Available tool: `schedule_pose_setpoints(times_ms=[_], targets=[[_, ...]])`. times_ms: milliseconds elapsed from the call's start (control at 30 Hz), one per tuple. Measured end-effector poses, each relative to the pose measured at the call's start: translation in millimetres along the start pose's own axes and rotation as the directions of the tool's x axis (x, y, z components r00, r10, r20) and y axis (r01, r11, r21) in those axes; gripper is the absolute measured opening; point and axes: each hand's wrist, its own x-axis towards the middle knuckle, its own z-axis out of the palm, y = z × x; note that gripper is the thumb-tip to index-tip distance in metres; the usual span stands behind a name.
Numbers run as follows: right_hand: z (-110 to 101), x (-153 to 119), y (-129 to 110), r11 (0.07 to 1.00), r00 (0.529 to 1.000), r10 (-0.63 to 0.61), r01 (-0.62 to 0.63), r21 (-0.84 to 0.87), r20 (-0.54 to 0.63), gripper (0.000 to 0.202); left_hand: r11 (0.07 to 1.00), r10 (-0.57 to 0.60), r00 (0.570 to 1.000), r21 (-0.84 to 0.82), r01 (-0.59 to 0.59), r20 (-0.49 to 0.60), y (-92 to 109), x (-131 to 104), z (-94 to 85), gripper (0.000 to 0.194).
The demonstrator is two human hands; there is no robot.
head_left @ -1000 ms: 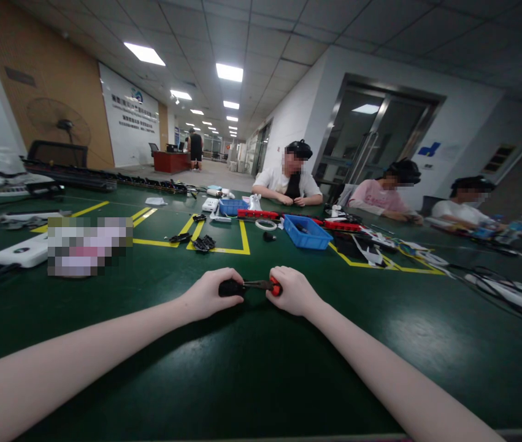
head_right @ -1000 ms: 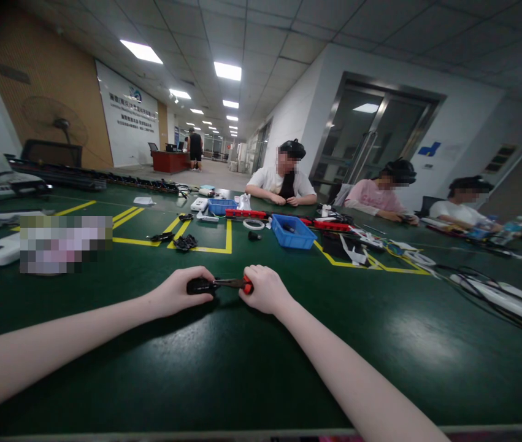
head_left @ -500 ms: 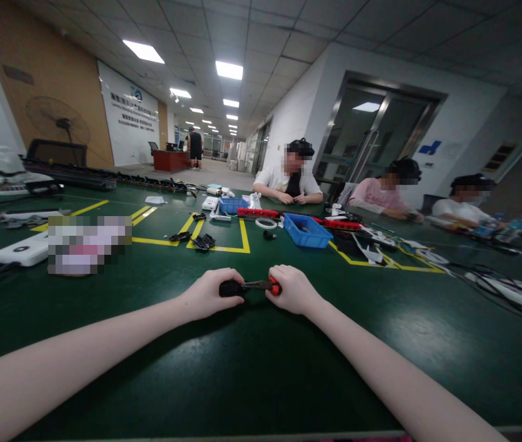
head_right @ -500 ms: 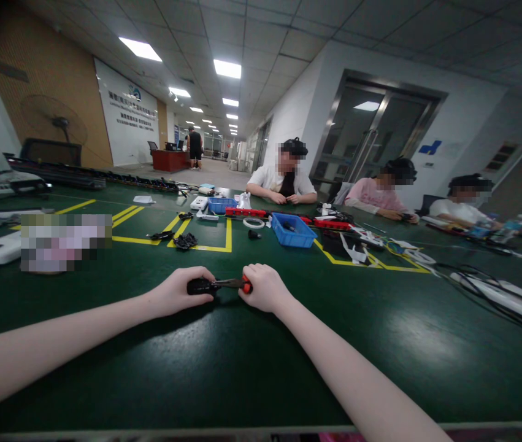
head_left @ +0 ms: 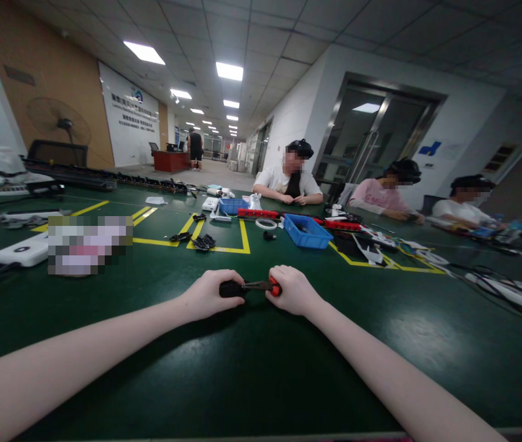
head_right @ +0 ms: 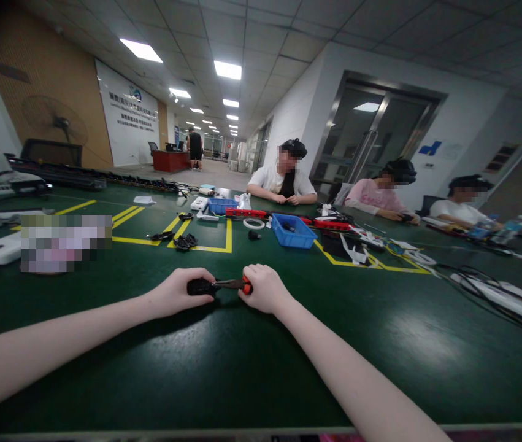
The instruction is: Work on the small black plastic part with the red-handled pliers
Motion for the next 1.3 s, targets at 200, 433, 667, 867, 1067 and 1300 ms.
schedule_pose_setpoints(times_ms=[200, 433, 667, 867, 1067, 1300], targets=[[-0.7, -0.3, -0.7, 1.000, 1.000, 0.007, -0.007, 0.003, -0.007, 0.018, 1.000, 0.030, 0.999, 0.003, -0.030, -0.011, -1.6, 0.8, 0.4, 0.026], [-1.0, -0.5, -0.1, 1.000, 1.000, 0.004, -0.004, 0.003, -0.009, 0.019, 1.000, 0.009, 1.000, -0.020, -0.008, 0.002, 2.5, 0.2, -1.5, 0.027], [-0.6, -0.4, -0.6, 1.000, 1.000, 0.008, -0.009, -0.006, -0.024, 0.019, 0.999, 0.037, 0.999, 0.011, -0.037, -0.007, -0.1, -0.1, -0.5, 0.027], [1.7, -0.4, 1.1, 1.000, 1.000, 0.003, -0.003, -0.011, -0.030, 0.018, 0.995, 0.045, 0.999, 0.091, -0.043, -0.016, -1.5, -1.6, 0.5, 0.028], [1.3, -0.5, 1.3, 1.000, 1.000, -0.003, 0.003, -0.017, -0.030, 0.018, 0.993, 0.029, 1.000, 0.111, -0.029, -0.002, 3.9, -2.9, -1.3, 0.028], [-0.2, -0.4, 0.3, 1.000, 1.000, -0.005, 0.004, -0.024, -0.027, 0.018, 0.992, 0.037, 0.999, 0.123, -0.037, 0.000, 1.9, -2.0, -1.0, 0.028]])
